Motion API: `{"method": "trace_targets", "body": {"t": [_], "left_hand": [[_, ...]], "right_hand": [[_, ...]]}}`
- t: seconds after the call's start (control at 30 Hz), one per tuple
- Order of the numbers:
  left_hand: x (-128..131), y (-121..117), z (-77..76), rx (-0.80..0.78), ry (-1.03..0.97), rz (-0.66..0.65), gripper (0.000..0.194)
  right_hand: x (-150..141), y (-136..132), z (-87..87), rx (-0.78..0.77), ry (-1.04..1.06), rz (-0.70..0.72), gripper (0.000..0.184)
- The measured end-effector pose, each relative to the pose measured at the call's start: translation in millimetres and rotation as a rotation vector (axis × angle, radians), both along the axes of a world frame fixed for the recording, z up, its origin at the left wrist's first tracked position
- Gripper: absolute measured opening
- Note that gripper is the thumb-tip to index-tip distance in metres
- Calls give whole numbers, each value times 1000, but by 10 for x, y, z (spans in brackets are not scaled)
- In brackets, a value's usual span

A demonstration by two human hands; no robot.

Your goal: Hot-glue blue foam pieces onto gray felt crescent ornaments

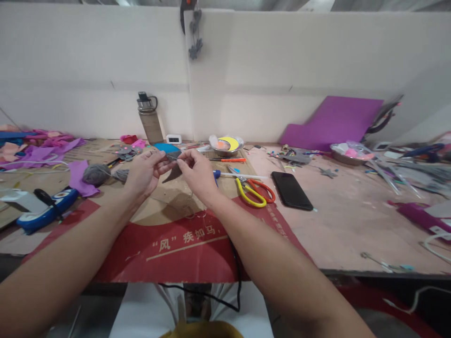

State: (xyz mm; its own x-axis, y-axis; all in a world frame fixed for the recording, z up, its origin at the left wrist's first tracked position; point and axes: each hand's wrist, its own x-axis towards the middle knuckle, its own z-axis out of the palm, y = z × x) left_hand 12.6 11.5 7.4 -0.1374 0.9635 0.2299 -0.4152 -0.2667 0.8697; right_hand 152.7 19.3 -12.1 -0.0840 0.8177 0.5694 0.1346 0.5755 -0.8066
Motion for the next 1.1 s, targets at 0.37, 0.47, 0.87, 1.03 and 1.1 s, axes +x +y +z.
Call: {"method": "trace_targets", "body": {"t": [0.37, 0.47, 0.87, 1.03, 1.1], "left_hand": [[-272, 250, -78, 51, -133, 141, 19], [-343, 310, -102, 8, -190, 147, 17], [-340, 363, -135, -55, -265, 54, 10], [-345, 337, -131, -120, -231, 46, 7], [-362, 331, -111, -187, -207, 56, 5]], "right_hand": [[-49, -128, -87, -116, -496, 228, 23], [90, -113, -67, -197, -591, 133, 34], [515, 147, -317, -360, -826, -421, 22], [563, 270, -335, -468, -736, -345, 16], [604, 303, -330, -494, -647, -324, 19]]}}
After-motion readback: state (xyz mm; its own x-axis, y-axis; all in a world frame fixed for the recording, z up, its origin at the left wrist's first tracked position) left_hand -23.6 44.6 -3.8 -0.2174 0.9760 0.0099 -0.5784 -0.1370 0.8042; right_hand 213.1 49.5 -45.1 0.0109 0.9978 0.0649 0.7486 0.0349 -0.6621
